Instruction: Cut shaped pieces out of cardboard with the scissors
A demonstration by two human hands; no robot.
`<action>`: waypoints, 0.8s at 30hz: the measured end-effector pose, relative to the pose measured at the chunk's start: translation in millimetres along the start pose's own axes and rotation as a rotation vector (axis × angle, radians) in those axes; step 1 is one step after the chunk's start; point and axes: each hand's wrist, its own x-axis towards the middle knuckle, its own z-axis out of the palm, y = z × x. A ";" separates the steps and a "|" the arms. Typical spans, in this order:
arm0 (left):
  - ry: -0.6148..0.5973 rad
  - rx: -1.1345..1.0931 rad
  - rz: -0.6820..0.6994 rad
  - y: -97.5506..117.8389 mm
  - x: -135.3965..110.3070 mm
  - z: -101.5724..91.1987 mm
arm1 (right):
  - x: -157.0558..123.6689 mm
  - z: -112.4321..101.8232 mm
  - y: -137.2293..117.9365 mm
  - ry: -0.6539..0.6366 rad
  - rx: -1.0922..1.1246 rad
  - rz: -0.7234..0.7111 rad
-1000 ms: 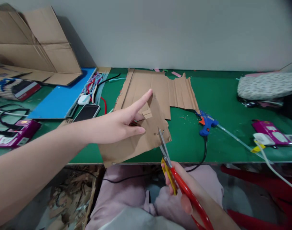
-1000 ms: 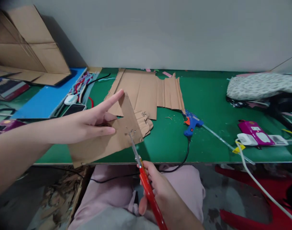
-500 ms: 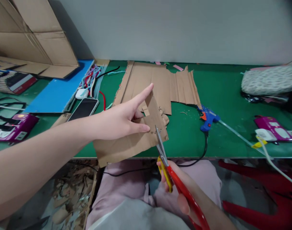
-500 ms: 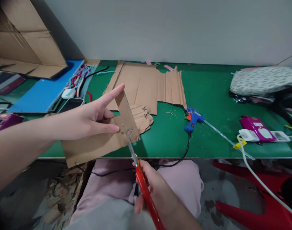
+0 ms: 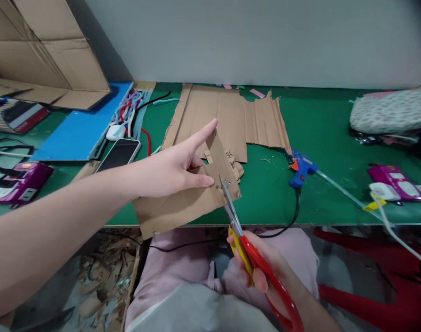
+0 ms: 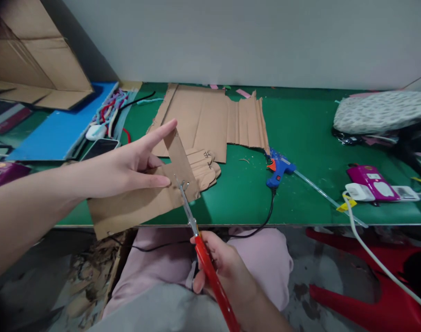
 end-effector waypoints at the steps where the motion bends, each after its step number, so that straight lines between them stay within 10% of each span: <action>1: 0.014 -0.013 -0.002 -0.4 0.1 -0.1 | -0.2 0.7 -0.2 0.022 0.023 0.014; 24: 0.087 0.067 0.060 1.7 1.8 -1.0 | 1.1 -2.8 5.2 -0.030 0.036 -0.036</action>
